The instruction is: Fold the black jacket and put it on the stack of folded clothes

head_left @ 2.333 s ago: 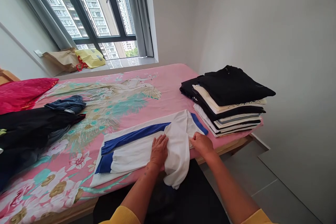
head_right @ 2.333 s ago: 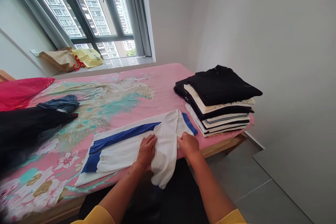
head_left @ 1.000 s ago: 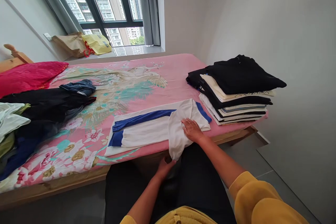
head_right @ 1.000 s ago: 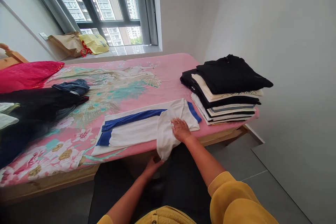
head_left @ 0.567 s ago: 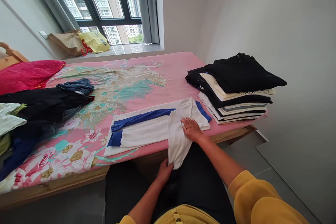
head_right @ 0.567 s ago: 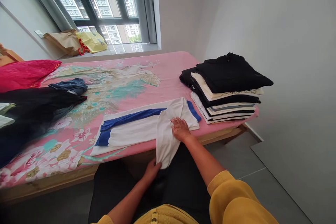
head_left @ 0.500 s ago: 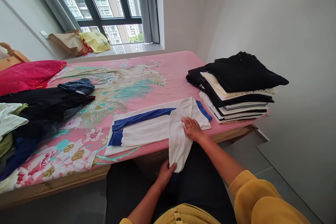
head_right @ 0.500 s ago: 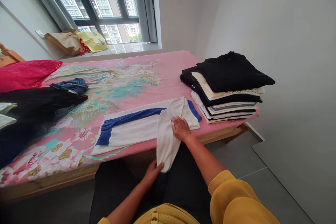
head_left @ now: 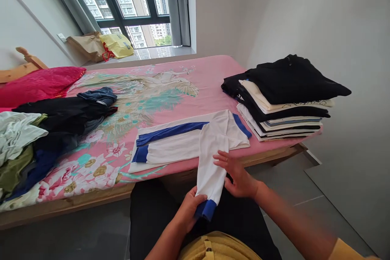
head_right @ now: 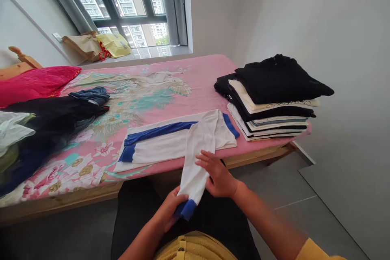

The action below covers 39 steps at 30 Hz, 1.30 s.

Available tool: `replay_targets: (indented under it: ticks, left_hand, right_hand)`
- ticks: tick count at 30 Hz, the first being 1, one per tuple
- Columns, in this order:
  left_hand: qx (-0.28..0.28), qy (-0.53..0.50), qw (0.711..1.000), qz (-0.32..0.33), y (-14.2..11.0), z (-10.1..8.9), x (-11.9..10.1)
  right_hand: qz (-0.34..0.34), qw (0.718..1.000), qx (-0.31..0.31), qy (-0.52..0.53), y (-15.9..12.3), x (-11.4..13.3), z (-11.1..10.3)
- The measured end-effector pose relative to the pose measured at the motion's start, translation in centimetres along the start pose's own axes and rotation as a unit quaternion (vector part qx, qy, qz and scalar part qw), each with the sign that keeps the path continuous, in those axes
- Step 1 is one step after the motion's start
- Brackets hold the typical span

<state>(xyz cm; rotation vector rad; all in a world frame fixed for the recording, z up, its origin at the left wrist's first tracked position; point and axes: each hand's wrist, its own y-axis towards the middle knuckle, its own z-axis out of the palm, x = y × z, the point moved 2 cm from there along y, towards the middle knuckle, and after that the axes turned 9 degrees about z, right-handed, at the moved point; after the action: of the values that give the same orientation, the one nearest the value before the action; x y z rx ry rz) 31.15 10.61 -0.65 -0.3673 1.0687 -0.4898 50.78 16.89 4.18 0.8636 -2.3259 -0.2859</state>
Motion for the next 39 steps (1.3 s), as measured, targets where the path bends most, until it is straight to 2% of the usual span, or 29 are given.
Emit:
replay_targets:
  ticks: [2,4,8,10,11,12,13,15,17,18,20,23,26,28,33,39]
  left_hand:
    - [0.011,-0.013,1.0,-0.003,-0.5,0.5,-0.7]
    - [0.03,-0.016,0.999,0.003,-0.8,1.0,-1.1]
    - [0.066,0.037,0.997,0.015,-1.5,1.3,-0.9]
    - [0.044,0.106,0.991,0.075,-2.0,0.7,-1.0]
    - [0.028,0.152,0.979,0.134,-2.3,0.4,-1.2]
    - [0.014,0.205,0.956,0.207,-2.7,0.0,-1.6]
    - [0.011,0.264,0.922,0.283,-3.1,-0.2,-1.9]
    - [0.036,0.381,0.831,0.403,-3.9,-0.4,-2.4]
    - [0.061,0.474,0.74,0.474,-4.1,-0.2,-2.6]
    - [0.061,0.501,0.706,0.496,-4.0,-0.1,-2.6]
    - [0.034,0.521,0.67,0.528,-3.4,0.1,-2.7]
    - [0.003,0.513,0.648,0.562,-2.6,0.6,-3.2]
    - [0.028,0.537,0.609,0.583,-2.6,1.0,-3.8]
    - [0.034,0.554,0.592,0.584,-2.8,1.2,-4.1]
    - [0.023,0.575,0.596,0.56,-3.6,1.4,-4.7]
    - [0.037,0.624,0.578,0.524,-4.5,2.7,-5.4]
  right_hand:
    - [-0.043,0.997,0.065,-0.009,-1.9,2.4,-0.2]
    - [-0.058,0.993,0.1,-0.023,-2.9,4.0,0.1]
    - [-0.051,0.995,0.077,0.04,-2.8,4.7,1.0]
    - [-0.031,0.993,0.051,0.099,-2.3,4.4,1.4]
    - [-0.021,0.992,0.036,0.122,-2.1,4.2,1.5]
    - [-0.014,0.99,0.02,0.139,-2.0,4.1,1.6]
    - [-0.011,0.989,0.002,0.149,-1.9,3.9,1.7]
    - [-0.015,0.988,-0.026,0.153,-1.9,3.9,1.8]
    - [-0.018,0.988,-0.041,0.148,-1.9,4.0,1.8]
    - [-0.019,0.988,-0.043,0.144,-1.9,4.1,1.8]
    - [-0.022,0.989,-0.043,0.14,-1.9,4.2,1.8]
    - [-0.017,0.989,-0.045,0.142,-2.0,4.2,1.7]
    - [-0.001,0.991,-0.051,0.123,-2.2,4.0,1.7]
    - [0.004,0.994,-0.057,0.096,-2.4,3.9,1.7]
    - [0.01,0.995,-0.041,0.093,-2.3,4.3,1.6]
    - [0.034,0.997,0.003,0.064,-1.2,4.7,1.3]
